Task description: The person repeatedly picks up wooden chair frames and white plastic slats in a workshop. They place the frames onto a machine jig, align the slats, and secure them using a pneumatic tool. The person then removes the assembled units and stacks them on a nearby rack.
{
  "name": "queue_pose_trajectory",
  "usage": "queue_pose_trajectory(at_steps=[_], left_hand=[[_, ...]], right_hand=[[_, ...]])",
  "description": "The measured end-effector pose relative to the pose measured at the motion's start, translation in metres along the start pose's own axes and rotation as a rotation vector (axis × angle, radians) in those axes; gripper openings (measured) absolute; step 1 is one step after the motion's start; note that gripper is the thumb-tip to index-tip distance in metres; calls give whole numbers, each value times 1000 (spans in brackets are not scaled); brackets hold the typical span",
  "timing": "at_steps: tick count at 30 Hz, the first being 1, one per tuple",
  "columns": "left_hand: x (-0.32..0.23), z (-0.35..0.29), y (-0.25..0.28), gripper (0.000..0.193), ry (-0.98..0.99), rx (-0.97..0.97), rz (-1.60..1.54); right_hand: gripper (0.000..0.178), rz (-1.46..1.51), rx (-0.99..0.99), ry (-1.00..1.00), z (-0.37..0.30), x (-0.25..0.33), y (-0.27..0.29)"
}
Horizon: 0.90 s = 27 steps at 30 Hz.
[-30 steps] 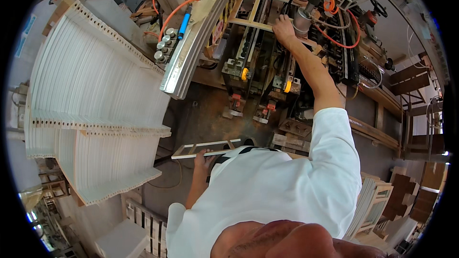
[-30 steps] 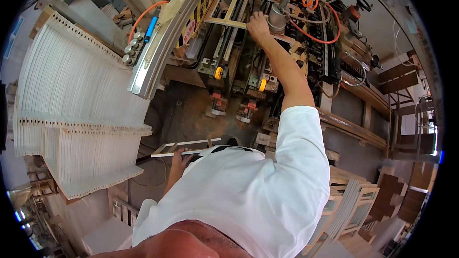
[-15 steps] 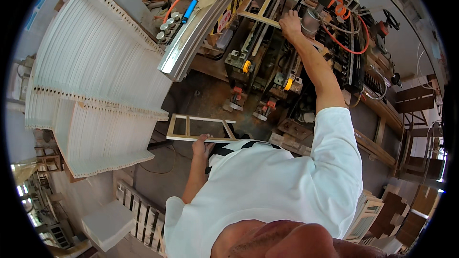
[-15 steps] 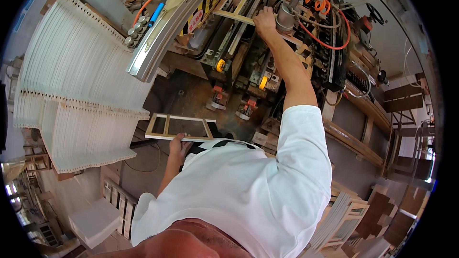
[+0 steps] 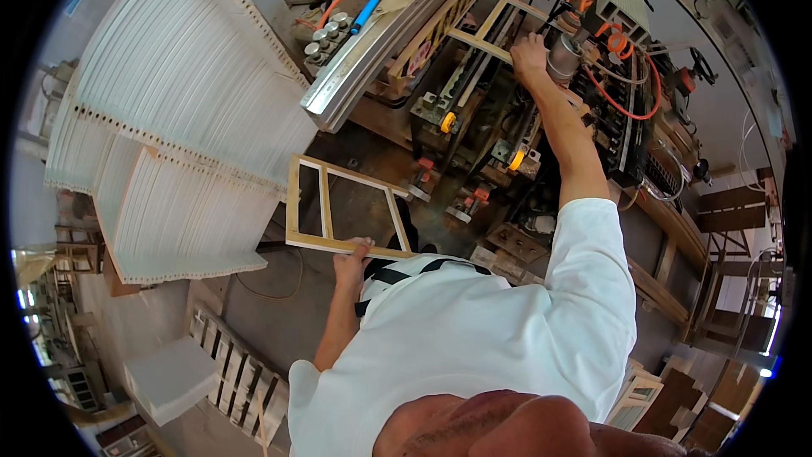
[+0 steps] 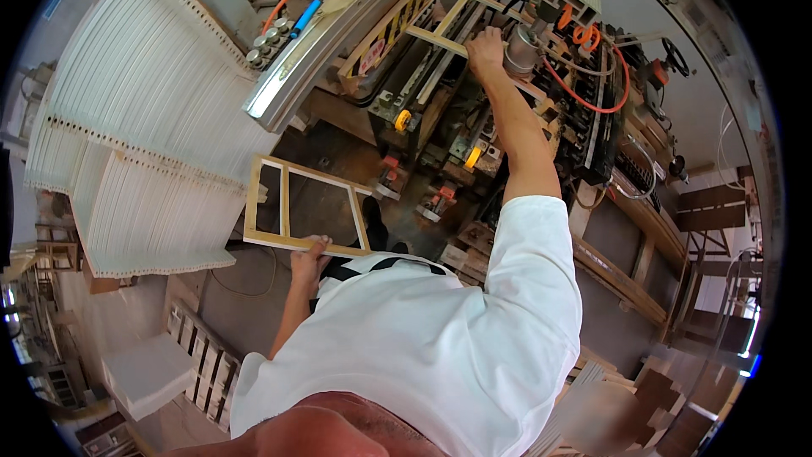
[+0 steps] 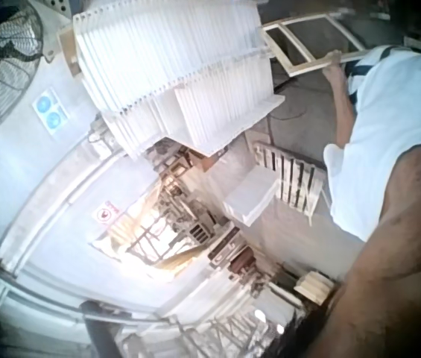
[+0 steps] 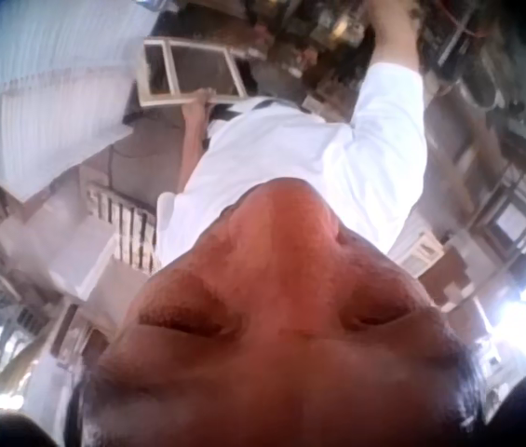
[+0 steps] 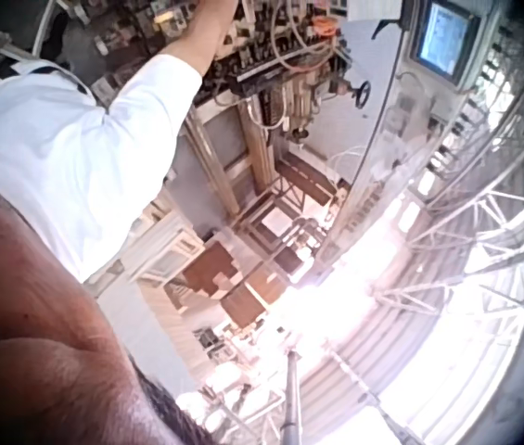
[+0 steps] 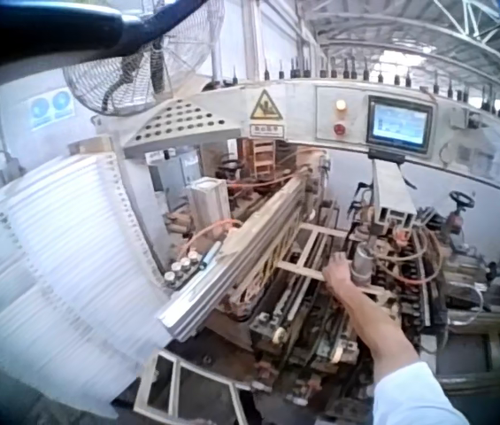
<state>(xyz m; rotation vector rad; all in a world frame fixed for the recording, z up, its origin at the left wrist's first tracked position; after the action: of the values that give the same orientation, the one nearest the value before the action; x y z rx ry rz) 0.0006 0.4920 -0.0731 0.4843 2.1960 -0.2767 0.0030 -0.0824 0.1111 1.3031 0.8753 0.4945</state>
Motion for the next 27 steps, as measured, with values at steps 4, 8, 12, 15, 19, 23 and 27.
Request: queue_pose_trajectory(at_steps=[4,8,12,15,19,23,27], left_hand=[[-11,-24,18,17,-79,-9,-12],[-46,-64,43,17,-321,13,78],[-90,-112,100,20,-509,6,227],[-139,-168,152,24,-558,-36,237],[-197,-244,248,32,-705,-175,272],[-238,-288,359,53,-937,-389,67],[-313,-283,454,49,-1111,-540,-68]], right_hand=[[16,-56,-4,-10,4,5,-4],[20,-138,-18,10,29,-8,-36],[31,-96,-156,78,34,-16,-43],[24,-106,-185,85,23,-14,-28],[29,-171,-16,-25,21,-5,-22],[44,-164,-11,-111,11,-3,2],[44,159,-226,47,-8,57,56]])
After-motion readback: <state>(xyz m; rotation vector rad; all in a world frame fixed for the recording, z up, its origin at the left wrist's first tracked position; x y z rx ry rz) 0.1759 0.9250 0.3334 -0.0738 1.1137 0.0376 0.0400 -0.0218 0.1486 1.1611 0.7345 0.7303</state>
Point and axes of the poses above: each hand's wrist, its own z-axis towards the middle knuckle, its own y-axis out of the back of the hand, x = y × z, the point moved 9 cm from there along z, towards the middle knuckle, and after that the axes turned 15 degrees about z, right-handed, at the moved point
